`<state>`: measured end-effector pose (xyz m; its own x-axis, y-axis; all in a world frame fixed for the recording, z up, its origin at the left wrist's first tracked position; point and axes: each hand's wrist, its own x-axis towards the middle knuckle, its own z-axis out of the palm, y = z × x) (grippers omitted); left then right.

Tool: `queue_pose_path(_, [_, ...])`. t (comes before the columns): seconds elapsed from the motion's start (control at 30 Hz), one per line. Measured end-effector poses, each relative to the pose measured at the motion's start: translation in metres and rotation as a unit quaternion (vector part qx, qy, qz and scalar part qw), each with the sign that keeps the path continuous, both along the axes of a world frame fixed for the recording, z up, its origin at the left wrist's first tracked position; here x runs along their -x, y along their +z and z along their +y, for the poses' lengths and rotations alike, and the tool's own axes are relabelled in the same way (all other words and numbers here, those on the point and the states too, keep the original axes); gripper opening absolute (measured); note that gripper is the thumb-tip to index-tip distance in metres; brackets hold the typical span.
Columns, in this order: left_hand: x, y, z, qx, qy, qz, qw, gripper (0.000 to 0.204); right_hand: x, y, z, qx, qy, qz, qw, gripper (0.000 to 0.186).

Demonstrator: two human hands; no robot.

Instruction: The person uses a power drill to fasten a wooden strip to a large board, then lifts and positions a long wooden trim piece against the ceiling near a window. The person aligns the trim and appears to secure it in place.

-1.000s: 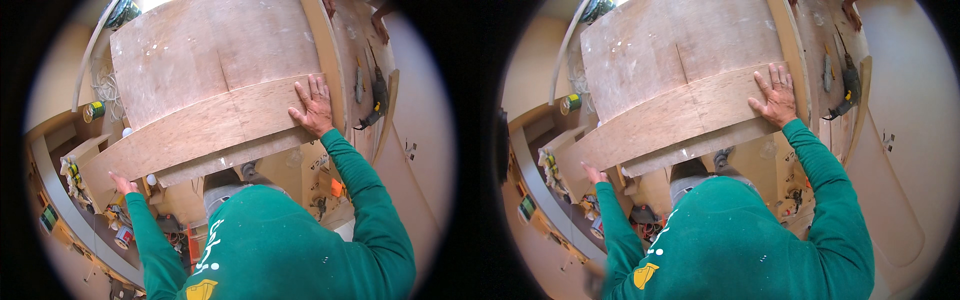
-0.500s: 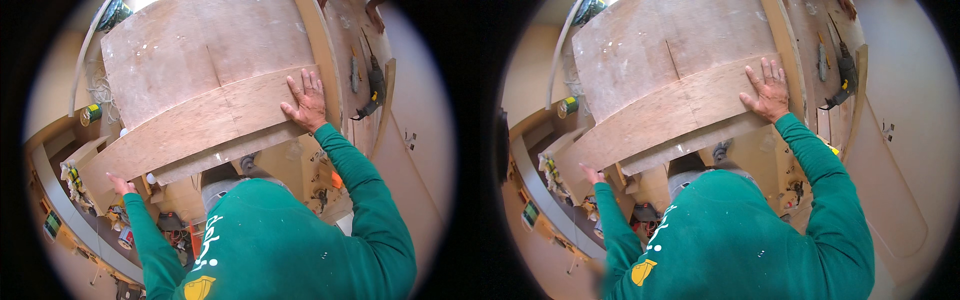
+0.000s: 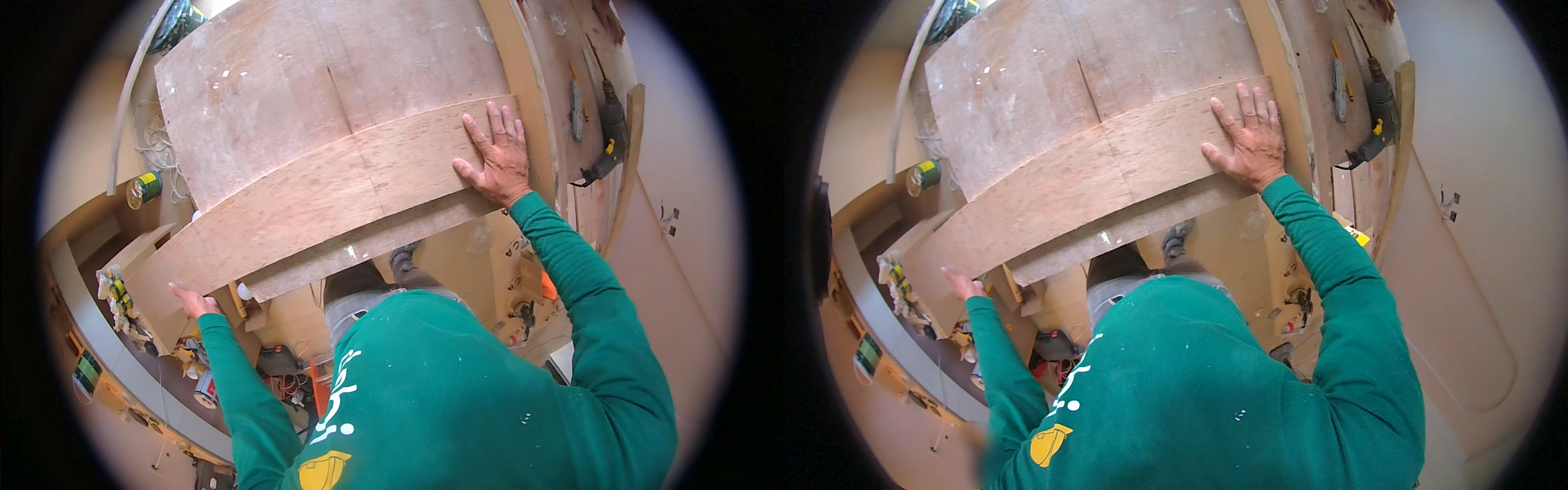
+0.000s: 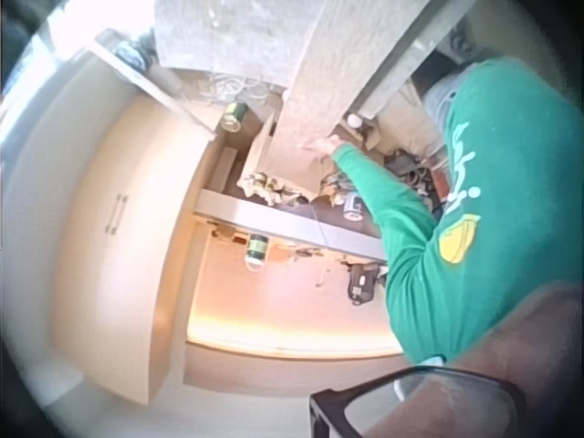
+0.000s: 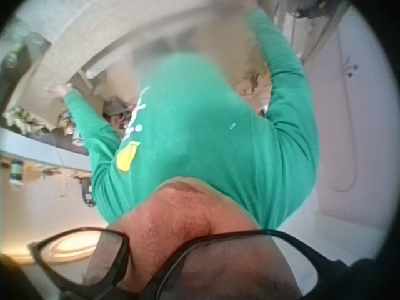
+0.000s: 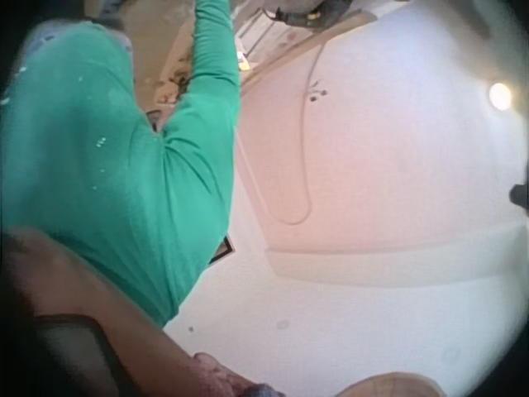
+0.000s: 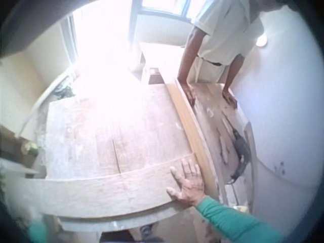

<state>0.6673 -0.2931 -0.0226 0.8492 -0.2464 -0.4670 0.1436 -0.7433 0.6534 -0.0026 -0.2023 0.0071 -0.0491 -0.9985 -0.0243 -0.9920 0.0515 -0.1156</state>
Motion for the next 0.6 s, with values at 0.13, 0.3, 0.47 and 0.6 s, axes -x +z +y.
queue_pose_path(0.13, [-0.006,-0.002,-0.002,-0.007,0.002,0.025,1.0,0.084,0.0,0.0,-0.001,-0.004,-0.004,-0.004,1.0,0.083])
queue_pose_path(0.3, [0.0,-0.003,-0.006,0.012,0.014,-0.003,1.0,0.083,-0.001,0.0,-0.003,0.002,-0.003,0.001,1.0,0.082])
queue_pose_path(0.47, [0.005,0.006,-0.009,-0.009,0.004,0.009,1.0,0.087,0.0,0.0,-0.004,-0.001,-0.003,0.001,1.0,0.082])
queue_pose_path(0.6, [-0.037,-0.026,0.01,0.09,-0.037,0.013,0.995,0.094,-0.001,-0.001,-0.003,-0.012,0.004,0.005,1.0,0.083])
